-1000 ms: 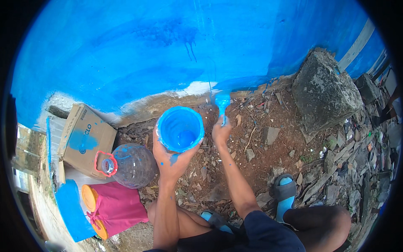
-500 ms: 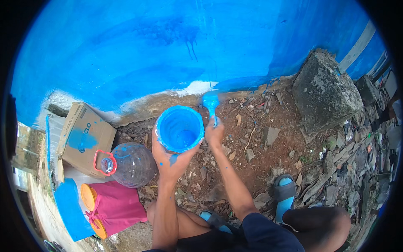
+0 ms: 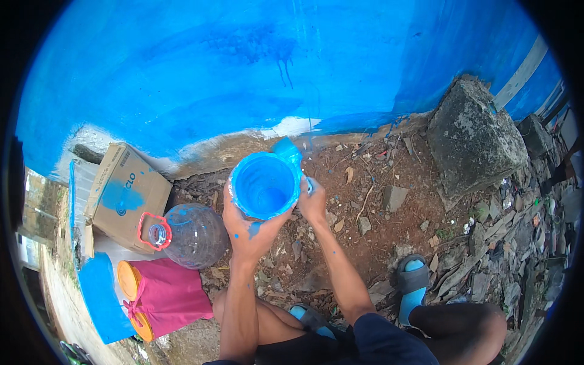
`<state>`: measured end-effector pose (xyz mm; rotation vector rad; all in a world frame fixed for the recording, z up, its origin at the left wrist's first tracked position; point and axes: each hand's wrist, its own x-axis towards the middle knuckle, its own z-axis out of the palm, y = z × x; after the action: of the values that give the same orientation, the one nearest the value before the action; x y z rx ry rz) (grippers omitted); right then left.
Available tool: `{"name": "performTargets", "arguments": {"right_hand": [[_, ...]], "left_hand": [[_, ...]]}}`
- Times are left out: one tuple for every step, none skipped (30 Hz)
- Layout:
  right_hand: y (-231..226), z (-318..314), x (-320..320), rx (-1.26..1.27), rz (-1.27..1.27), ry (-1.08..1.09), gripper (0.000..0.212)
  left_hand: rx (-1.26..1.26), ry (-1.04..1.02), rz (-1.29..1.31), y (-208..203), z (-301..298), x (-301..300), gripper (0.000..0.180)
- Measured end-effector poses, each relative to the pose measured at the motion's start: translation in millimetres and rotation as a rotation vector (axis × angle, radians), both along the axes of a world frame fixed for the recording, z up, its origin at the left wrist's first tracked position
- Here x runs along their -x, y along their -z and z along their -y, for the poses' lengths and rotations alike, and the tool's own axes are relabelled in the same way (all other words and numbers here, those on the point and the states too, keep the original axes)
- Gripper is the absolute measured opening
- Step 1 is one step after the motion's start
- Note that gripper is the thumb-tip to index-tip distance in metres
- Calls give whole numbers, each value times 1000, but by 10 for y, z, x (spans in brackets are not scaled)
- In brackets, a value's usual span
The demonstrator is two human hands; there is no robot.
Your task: The person dips a paintbrush into a cup of paint and paints a wall, repeatedly dipping the brush back into the cup to apply paint across the surface.
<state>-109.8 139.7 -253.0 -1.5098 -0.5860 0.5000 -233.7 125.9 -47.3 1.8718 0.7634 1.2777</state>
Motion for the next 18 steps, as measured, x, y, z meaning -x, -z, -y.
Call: {"name": "performTargets", "arguments": {"right_hand": [[84, 162, -48, -2, 98, 2, 32], [160, 308, -111, -4, 194, -2, 32], [75, 450, -150, 41, 95, 21, 32], [-93, 615, -242, 85, -4, 37, 31], [-331, 770, -360, 100, -30, 63, 30], [-551, 936, -530, 118, -53, 87, 29], [-699, 1102, -746, 132, -11, 107, 26], [-822, 1243, -958, 104, 28, 126, 28], [-1064, 1352, -1082, 104, 93, 102, 25], [-1235, 1441, -1220, 84, 180, 91, 24], [-1583, 1525, -1258, 136, 284, 62, 25], [-1792, 1638, -1367, 157, 408, -7, 26], [-2056, 1753, -1418, 194, 460, -77, 24], [-2203, 1834, -1421, 127, 571, -30, 25], [-2422, 1962, -1362, 199, 747, 42, 23], [-2501, 1940, -1285, 174, 765, 14, 21], [-2526, 1888, -1221, 116, 890, 15, 18], [-2660, 1837, -1168, 193, 864, -115, 20]], "left_hand": [[25, 15, 13, 110, -32, -34, 76], [44, 21, 29, 202, -42, -77, 76], [42, 42, 35, 217, -48, -78, 76], [37, 56, 41, 229, -66, -63, 76], [34, 30, 36, 221, -99, -35, 76], [-69, 5, -50, 242, -142, -20, 75], [-171, -19, -136, 256, -169, -3, 73], [-170, -39, -136, 274, -187, 0, 73], [-219, -72, -197, 269, -213, 55, 73], [-271, -99, -249, 261, -252, 86, 73], [-258, -128, -324, 240, -232, 125, 74], [-273, -163, -325, 210, -193, 139, 74], [-223, -125, -366, 169, -169, 136, 77], [-175, -78, -394, 153, -143, 80, 79], [-161, -37, -363, 175, -115, -21, 81], [-152, -35, -361, 191, -84, -2, 84], [-133, -14, -332, 185, -27, 37, 86], [-122, 15, -296, 209, 4, 53, 88]]}}
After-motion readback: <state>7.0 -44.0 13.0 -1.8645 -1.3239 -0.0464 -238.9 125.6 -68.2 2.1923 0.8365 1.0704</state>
